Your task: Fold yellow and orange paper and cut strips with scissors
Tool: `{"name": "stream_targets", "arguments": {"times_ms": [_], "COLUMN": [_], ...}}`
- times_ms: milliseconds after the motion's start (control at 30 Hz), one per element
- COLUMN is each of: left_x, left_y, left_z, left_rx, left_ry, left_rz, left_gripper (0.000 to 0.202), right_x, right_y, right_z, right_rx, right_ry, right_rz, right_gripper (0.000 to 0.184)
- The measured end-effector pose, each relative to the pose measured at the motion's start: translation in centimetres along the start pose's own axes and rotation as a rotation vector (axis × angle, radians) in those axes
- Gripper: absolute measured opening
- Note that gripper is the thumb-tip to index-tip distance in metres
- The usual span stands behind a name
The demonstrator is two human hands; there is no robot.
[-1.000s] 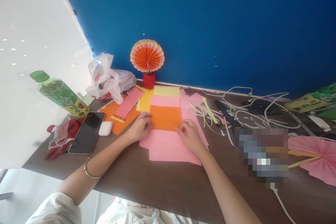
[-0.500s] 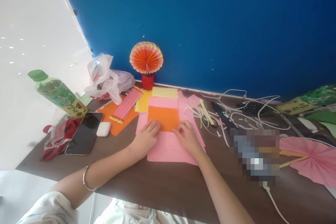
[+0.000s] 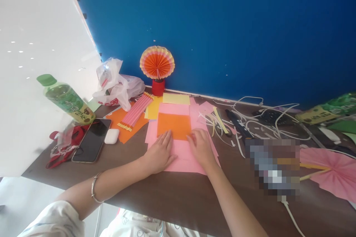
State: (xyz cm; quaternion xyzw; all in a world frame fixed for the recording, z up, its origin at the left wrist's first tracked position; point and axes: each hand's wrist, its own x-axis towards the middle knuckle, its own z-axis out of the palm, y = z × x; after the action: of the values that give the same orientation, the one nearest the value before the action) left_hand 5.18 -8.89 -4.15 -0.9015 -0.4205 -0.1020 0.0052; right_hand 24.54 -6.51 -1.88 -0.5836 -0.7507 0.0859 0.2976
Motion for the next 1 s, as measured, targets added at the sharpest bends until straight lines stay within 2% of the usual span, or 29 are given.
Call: {"name": "stream_targets", "arguments": {"times_ms": [67,100,267,333,433,667,867,1000], "left_x": [0.1,0.1,0.0,-0.1,-0.3,-0.6,-0.8,-0.7], "left_y": [0.1,0.1,0.4,0.4,0.4,0.5,0.6,0.6], "left_z": [0.0,0.0,-0.7,-0.9,-1.1,-0.9,-1.1,-1.5], "left_rx": [0.010,0.010,-0.019,-0.035,-0.030,0.011,0.090,0.153], "left_ry": [0.016,0.023,0.027,0.022,0.008,0.009,0.011,0.024], "left_rz": [-0.020,-0.024,0.003,0.005,-0.016,-0.099,-0.148,-0.138], "left_gripper": [0.066,0.065,0.060,0.059,0.058,0.059,0.059,0.058], "right_x": [-0.4,-0.6,-1.8,-2.1,-2.5,-2.9,-2.6,-2.6], "right_y": [-1.1,-1.7,-3.8,-3.9,-3.7,-3.0,-2.7,-2.9], "right_z": [0.0,0.1,0.9,1.0,0.6,-0.5,-1.6,-1.9], "right_rx": [-0.079,-0.105,-0.174,-0.193,-0.221,-0.296,-0.422,-0.501], "right_ry": [0.007,-0.029,-0.329,-0.396,-0.426,-0.423,-0.499,-0.468], "right_rz": [-0.084,-0.119,-0.235,-0.204,-0.129,-0.027,0.111,0.115], "right_gripper": [0.023,0.028,0.046,0.049,0.054,0.058,0.064,0.063]}}
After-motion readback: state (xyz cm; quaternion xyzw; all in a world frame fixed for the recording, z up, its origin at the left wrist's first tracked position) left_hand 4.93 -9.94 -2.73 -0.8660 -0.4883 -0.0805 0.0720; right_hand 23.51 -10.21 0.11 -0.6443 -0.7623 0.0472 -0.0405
